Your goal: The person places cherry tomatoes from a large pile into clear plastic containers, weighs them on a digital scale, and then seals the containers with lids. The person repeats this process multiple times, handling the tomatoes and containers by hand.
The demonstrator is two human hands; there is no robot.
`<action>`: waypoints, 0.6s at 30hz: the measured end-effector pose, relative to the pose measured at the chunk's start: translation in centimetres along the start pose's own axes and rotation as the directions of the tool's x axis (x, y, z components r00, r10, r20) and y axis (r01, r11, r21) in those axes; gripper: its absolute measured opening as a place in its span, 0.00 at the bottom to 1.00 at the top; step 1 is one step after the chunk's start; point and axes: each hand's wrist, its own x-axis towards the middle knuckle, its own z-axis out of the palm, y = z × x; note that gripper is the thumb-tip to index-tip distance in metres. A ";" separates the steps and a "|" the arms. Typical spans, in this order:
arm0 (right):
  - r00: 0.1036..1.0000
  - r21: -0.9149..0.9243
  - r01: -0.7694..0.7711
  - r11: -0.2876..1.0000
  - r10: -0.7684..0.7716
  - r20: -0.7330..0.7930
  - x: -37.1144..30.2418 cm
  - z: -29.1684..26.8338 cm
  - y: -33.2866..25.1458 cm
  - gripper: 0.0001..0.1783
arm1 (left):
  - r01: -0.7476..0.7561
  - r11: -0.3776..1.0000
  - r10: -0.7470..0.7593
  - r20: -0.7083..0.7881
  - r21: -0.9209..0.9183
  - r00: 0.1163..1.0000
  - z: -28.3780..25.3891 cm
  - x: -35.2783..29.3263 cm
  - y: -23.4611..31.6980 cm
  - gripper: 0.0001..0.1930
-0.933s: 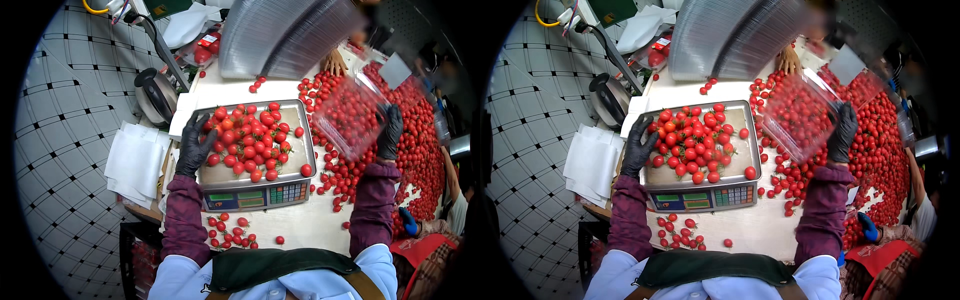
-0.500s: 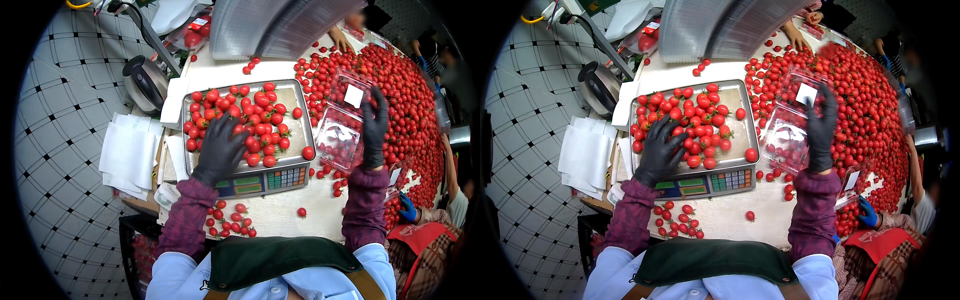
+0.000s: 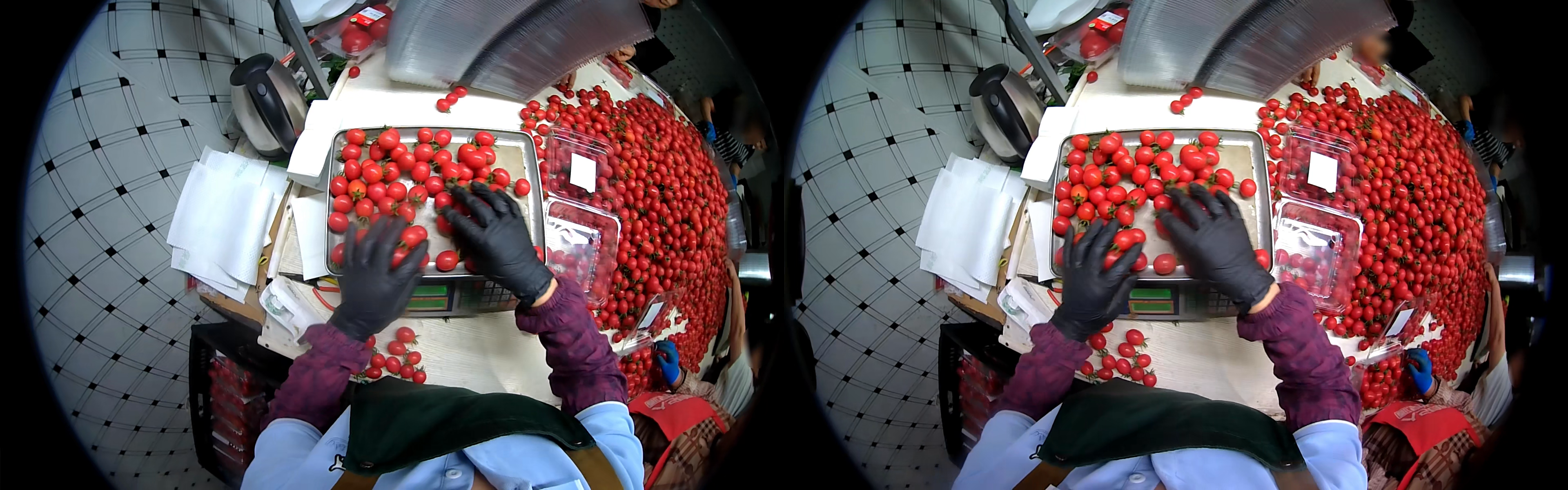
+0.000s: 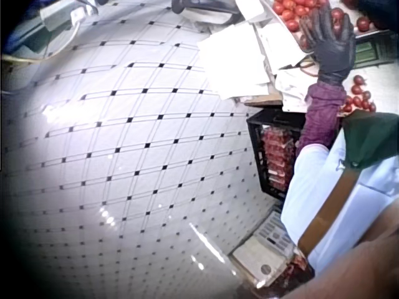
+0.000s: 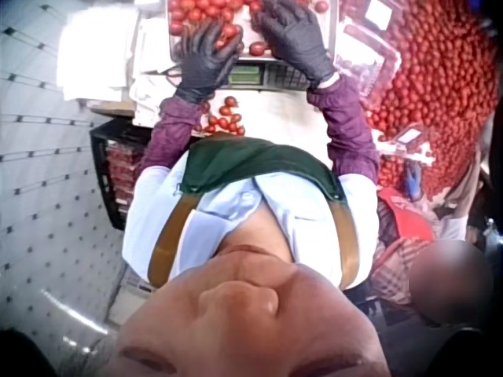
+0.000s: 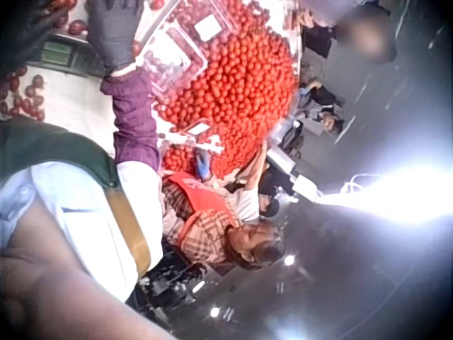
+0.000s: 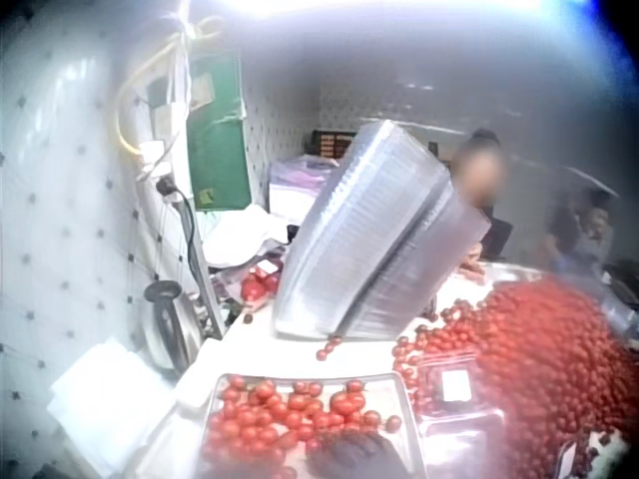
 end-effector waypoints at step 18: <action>0.852 0.163 -0.470 0.868 0.494 -0.176 -10.6 -1.5 2.0 0.19 | 0.115 0.993 -0.117 -0.089 -0.029 0.989 0.4 3.7 -3.2 0.21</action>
